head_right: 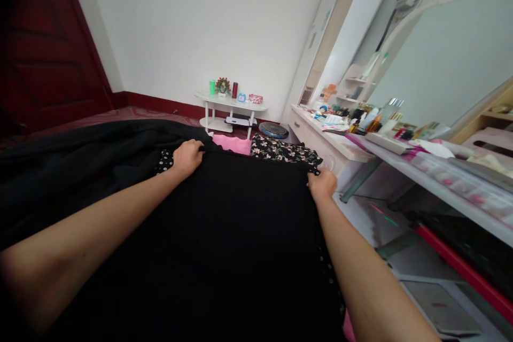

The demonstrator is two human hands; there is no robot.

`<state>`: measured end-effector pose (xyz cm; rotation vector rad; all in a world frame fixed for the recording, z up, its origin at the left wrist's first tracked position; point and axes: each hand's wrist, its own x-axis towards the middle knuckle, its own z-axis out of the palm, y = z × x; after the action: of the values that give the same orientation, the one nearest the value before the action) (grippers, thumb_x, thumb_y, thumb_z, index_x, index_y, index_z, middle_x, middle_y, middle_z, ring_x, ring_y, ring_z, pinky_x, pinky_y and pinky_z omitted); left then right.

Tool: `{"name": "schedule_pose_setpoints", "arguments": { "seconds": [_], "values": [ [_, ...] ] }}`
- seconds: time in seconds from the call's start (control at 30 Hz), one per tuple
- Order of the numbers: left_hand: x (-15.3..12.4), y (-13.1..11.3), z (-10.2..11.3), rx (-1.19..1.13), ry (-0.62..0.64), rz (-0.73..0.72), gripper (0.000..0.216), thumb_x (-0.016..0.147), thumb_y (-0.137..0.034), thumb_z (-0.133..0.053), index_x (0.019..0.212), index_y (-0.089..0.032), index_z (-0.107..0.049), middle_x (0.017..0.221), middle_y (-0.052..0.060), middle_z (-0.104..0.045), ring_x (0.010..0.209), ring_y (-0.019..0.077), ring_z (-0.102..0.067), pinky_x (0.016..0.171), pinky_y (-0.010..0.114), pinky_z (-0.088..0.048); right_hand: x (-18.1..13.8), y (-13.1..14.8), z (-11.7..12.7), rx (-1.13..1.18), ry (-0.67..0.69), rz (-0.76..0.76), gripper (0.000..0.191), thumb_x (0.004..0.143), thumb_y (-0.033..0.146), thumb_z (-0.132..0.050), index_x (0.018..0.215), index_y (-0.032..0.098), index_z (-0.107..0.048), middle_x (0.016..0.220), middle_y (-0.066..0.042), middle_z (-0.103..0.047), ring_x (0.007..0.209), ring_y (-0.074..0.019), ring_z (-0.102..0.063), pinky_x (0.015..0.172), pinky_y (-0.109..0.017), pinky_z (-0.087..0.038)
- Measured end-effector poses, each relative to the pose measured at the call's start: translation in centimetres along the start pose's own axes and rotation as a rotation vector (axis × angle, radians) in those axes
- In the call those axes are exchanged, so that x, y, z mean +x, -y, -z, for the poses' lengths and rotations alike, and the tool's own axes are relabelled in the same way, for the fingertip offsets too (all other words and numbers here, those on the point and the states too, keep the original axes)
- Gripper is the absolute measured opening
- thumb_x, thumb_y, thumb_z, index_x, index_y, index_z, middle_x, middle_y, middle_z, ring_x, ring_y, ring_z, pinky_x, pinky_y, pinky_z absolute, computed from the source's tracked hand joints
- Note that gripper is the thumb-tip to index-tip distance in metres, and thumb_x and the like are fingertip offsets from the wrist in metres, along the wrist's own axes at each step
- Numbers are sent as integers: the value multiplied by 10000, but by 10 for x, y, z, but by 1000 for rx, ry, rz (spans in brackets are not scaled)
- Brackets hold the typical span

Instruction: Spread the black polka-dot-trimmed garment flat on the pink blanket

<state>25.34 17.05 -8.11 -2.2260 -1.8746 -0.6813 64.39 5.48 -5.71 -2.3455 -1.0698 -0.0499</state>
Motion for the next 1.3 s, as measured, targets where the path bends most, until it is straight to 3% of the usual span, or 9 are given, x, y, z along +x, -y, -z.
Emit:
{"name": "schedule_pose_setpoints", "arguments": {
  "seconds": [0.13, 0.27, 0.43, 0.57, 0.73, 0.93, 1.07, 1.17, 1.3],
  "values": [
    [-2, 1, -18, 26, 97, -11, 261, 873, -260, -464, 1085, -220, -611, 1107, 104, -570, 1064, 272, -500, 786, 342, -469, -22, -4, -34, -114, -53, 68, 356, 828, 300, -498, 1083, 98, -643, 879, -162, -680, 948, -280, -628, 805, -335, -455],
    [-5, 2, -36, 47, 159, -15, 249, 857, -251, -481, 1064, -207, -611, 1112, 116, -563, 1068, 292, -479, 797, 368, -461, -38, -8, -57, -307, -78, 111, 348, 852, 274, -444, 1092, 85, -610, 1023, -195, -640, 966, -298, -620, 811, -357, -461],
    [-8, 0, -35, 37, 201, -32, 326, 873, -220, -414, 1162, -158, -552, 1164, 157, -538, 1117, 302, -434, 860, 394, -436, -36, -1, -54, -414, 100, 157, 374, 892, 193, -347, 1194, 66, -528, 1174, -225, -546, 1052, -307, -591, 872, -399, -453],
    [-25, -2, -26, 13, 250, -79, 406, 892, -225, -347, 1255, -116, -492, 1267, 181, -485, 1194, 316, -391, 975, 450, -354, -44, 14, -43, -417, 211, 162, 406, 818, 126, -449, 1215, 86, -519, 1241, -220, -498, 1102, -311, -567, 915, -420, -440],
    [-52, -8, -15, 0, 381, -132, 591, 901, -453, -336, 1396, -131, -369, 1498, 146, -280, 1372, 354, -197, 1083, 492, -223, -96, 69, -34, -203, 137, 40, 758, 753, 304, -593, 1403, 84, -273, 1491, -265, -105, 1235, -382, -430, 920, -435, -443],
    [-99, -10, 21, -136, 559, -327, 672, 905, -523, -331, 1443, -121, -308, 1537, 151, -172, 1415, 354, -45, 1126, 521, -74, -198, 111, -51, -4, 447, 464, 609, 861, 486, -444, 1402, 218, -361, 1528, -130, -192, 1397, -338, -150, 1078, -556, -185],
    [-131, 3, 61, -198, 611, -486, 618, 884, -411, -466, 1405, -89, -380, 1514, 152, -241, 1407, 297, -165, 1129, 392, -192, -224, 100, -61, -24, 345, 580, 530, 898, 468, -396, 1370, 228, -425, 1524, -113, -228, 1412, -294, -110, 1098, -539, -110],
    [-132, 18, 88, -231, 661, -586, 450, 831, -327, -562, 1258, -186, -574, 1410, 61, -466, 1300, 231, -412, 1048, 269, -343, -221, 94, -59, 43, 327, 583, 456, 886, 414, -438, 1298, 234, -515, 1486, -97, -322, 1389, -269, -213, 1102, -496, -169],
    [-105, 37, 117, -54, 379, -388, 341, 851, -163, -452, 1099, -274, -657, 1164, -2, -655, 1059, 173, -606, 912, 252, -451, -215, 93, -58, 130, 280, 569, 364, 852, 339, -501, 1183, 239, -614, 1416, -87, -433, 1336, -257, -333, 1096, -457, -226]
  ]
}}
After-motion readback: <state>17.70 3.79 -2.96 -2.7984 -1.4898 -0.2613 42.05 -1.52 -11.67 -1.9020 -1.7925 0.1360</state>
